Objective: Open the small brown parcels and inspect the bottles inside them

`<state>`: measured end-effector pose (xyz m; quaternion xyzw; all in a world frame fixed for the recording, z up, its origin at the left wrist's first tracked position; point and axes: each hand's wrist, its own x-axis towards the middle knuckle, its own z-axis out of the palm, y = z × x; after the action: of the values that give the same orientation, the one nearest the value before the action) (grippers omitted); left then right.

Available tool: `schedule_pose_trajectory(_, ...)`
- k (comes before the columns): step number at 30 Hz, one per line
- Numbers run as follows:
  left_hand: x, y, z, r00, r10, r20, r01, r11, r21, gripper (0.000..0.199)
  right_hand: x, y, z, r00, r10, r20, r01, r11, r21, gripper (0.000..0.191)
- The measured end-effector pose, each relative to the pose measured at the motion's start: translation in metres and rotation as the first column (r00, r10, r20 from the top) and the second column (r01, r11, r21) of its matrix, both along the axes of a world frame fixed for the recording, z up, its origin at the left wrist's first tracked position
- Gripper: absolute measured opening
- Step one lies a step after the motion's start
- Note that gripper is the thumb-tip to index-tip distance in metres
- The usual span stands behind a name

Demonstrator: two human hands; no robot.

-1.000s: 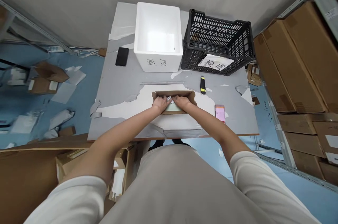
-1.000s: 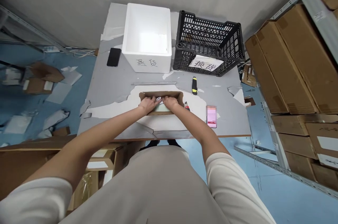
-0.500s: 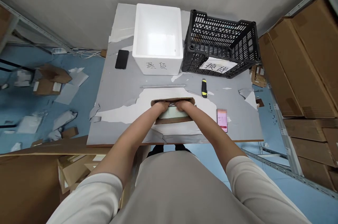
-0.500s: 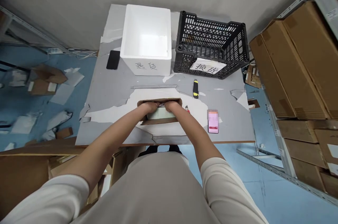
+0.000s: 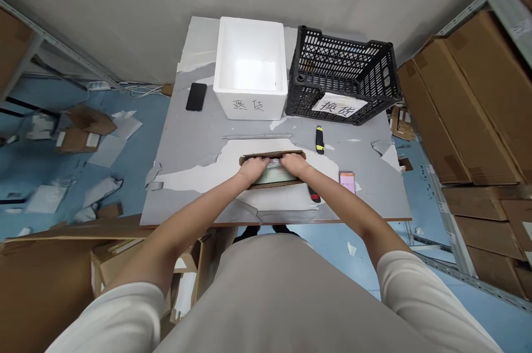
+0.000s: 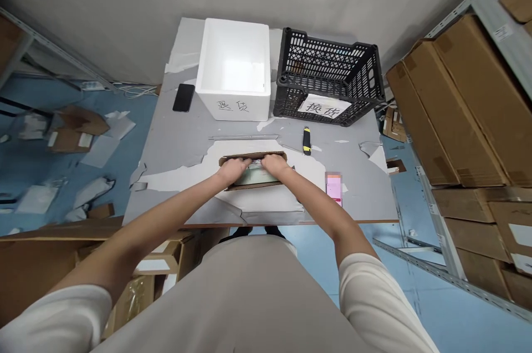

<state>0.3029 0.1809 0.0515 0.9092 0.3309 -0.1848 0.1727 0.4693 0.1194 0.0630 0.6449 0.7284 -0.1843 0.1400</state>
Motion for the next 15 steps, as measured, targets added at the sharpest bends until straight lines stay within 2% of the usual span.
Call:
schedule_pose_trajectory(2,-0.012,-0.001,0.015,0.984,0.079,0.16,-0.072,0.996,-0.047,0.042,0.011,-0.01,0.021,0.997,-0.052,-0.056,0.054,0.998,0.029,0.029)
schedule_pose_trajectory(3,-0.021,-0.001,0.023,0.948,0.153,0.278,-0.124,0.985,-0.122,0.041,0.017,-0.017,0.033,0.99,-0.085,-0.116,0.091,0.995,0.049,0.029)
schedule_pose_trajectory(4,-0.033,-0.002,0.031,0.882,0.252,0.398,-0.17,0.958,-0.23,0.039,0.022,-0.024,0.045,0.973,-0.12,-0.196,0.136,0.988,0.073,0.029)
schedule_pose_trajectory(6,-0.065,-0.003,0.045,0.681,0.474,0.558,-0.215,0.858,-0.466,0.034,0.023,-0.037,0.069,0.91,-0.185,-0.371,0.244,0.963,0.118,0.027)
schedule_pose_trajectory(7,-0.086,-0.004,0.05,0.569,0.576,0.586,-0.228,0.796,-0.561,0.036,0.018,-0.042,0.079,0.873,-0.212,-0.44,0.297,0.946,0.132,0.027)
schedule_pose_trajectory(9,-0.135,-0.006,0.054,0.364,0.723,0.587,-0.29,0.687,-0.666,0.045,-0.009,-0.045,0.092,0.808,-0.259,-0.53,0.384,0.913,0.139,0.031)
schedule_pose_trajectory(10,-0.162,-0.007,0.052,0.275,0.78,0.562,-0.355,0.626,-0.695,0.048,-0.031,-0.043,0.094,0.785,-0.276,-0.555,0.405,0.906,0.124,0.034)
schedule_pose_trajectory(11,-0.188,-0.007,0.046,0.217,0.827,0.519,-0.416,0.56,-0.717,0.049,-0.058,-0.039,0.092,0.776,-0.276,-0.568,0.399,0.911,0.102,0.035)
schedule_pose_trajectory(13,-0.232,-0.006,0.024,0.175,0.899,0.402,-0.515,0.432,-0.741,0.048,-0.12,-0.024,0.075,0.748,-0.248,-0.616,0.352,0.934,0.051,0.031)
schedule_pose_trajectory(15,-0.258,-0.004,-0.008,0.145,0.94,0.307,-0.598,0.331,-0.73,0.047,-0.179,-0.004,0.045,0.738,-0.273,-0.617,0.32,0.947,-0.036,0.026)
